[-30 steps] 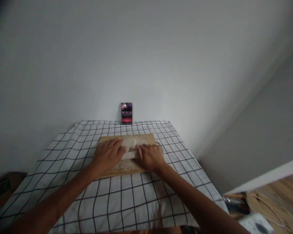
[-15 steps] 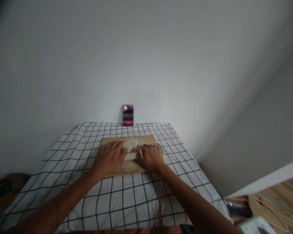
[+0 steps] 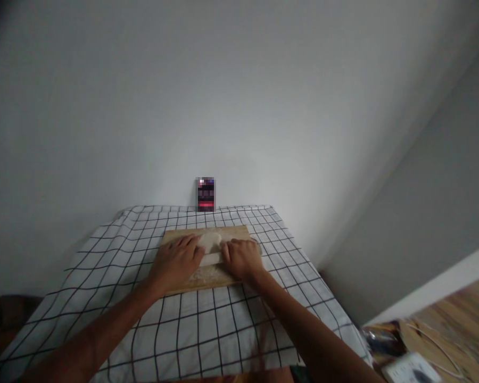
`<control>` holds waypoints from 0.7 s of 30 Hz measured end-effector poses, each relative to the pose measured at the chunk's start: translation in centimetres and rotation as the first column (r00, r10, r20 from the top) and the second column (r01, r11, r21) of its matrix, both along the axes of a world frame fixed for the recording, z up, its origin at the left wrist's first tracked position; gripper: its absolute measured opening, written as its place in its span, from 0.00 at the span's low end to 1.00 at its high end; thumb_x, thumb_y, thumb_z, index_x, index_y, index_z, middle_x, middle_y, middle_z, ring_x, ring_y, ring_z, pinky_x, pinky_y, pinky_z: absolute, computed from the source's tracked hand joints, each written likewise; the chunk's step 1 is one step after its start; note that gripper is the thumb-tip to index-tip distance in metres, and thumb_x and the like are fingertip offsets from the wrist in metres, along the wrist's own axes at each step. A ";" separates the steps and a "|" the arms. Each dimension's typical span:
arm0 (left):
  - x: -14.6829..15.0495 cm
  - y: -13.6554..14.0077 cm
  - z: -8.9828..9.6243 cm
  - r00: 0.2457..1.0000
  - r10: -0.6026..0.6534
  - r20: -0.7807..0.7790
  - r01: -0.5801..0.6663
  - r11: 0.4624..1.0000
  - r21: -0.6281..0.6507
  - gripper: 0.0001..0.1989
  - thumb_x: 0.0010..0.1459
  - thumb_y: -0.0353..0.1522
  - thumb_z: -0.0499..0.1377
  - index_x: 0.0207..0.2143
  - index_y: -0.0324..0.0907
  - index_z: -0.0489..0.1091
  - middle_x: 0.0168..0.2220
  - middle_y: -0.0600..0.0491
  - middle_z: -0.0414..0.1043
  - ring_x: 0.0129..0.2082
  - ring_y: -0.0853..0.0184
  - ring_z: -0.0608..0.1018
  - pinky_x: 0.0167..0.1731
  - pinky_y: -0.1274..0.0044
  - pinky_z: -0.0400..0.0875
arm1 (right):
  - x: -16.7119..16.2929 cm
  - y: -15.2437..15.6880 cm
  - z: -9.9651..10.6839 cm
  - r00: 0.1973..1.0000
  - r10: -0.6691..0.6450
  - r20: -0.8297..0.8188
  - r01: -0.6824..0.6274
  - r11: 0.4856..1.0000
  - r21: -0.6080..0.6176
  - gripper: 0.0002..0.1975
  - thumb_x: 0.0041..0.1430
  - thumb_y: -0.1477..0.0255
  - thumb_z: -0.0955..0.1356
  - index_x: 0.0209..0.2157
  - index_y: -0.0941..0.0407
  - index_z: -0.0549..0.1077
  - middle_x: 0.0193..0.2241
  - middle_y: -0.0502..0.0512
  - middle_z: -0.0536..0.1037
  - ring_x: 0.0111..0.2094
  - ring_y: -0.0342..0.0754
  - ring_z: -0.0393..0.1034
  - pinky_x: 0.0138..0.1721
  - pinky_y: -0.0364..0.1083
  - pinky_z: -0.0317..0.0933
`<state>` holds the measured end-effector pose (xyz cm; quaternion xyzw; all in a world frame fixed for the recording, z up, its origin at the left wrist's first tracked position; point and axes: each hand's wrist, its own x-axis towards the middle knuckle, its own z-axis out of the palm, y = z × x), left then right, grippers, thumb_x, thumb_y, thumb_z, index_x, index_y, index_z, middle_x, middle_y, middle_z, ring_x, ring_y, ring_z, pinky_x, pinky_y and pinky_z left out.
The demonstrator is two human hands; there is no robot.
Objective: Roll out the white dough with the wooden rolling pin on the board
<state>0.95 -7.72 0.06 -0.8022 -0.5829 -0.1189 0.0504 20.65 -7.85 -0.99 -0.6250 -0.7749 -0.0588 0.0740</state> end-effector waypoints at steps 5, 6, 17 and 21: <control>-0.7 1.7 -0.6 0.996 -0.013 0.084 0.023 0.992 -0.121 0.22 0.69 0.39 0.46 0.58 0.41 0.68 0.65 0.45 0.69 0.65 0.54 0.69 0.65 0.58 0.60 | 0.3 -1.2 -0.7 0.999 0.009 -0.045 -0.005 0.996 0.089 0.28 0.77 0.62 0.53 0.34 0.53 0.79 0.36 0.56 0.83 0.36 0.49 0.78 0.39 0.44 0.61; -0.8 2.1 -0.6 0.994 -0.012 0.111 0.029 0.988 -0.153 0.23 0.68 0.39 0.46 0.60 0.42 0.66 0.66 0.45 0.68 0.65 0.55 0.69 0.65 0.59 0.60 | 0.4 -1.2 -0.8 0.999 0.010 -0.048 -0.006 0.996 0.094 0.29 0.77 0.62 0.53 0.33 0.54 0.80 0.35 0.56 0.83 0.35 0.48 0.78 0.38 0.44 0.60; 3.7 4.0 0.7 0.996 -0.001 0.088 0.012 0.991 -0.131 0.30 0.58 0.49 0.58 0.54 0.36 0.72 0.56 0.33 0.73 0.57 0.43 0.74 0.56 0.58 0.69 | 0.9 -1.5 -1.5 0.979 0.192 -0.067 -0.184 0.976 0.118 0.26 0.75 0.66 0.56 0.30 0.56 0.79 0.31 0.54 0.83 0.30 0.46 0.75 0.36 0.45 0.59; 3.4 5.0 0.7 0.979 -0.190 0.067 0.200 0.961 -0.193 0.32 0.57 0.45 0.61 0.59 0.38 0.70 0.60 0.37 0.71 0.59 0.46 0.73 0.59 0.61 0.67 | 0.8 -1.4 -1.7 0.982 0.172 -0.078 -0.163 0.981 0.105 0.28 0.75 0.64 0.55 0.31 0.56 0.80 0.31 0.56 0.83 0.31 0.48 0.76 0.35 0.45 0.59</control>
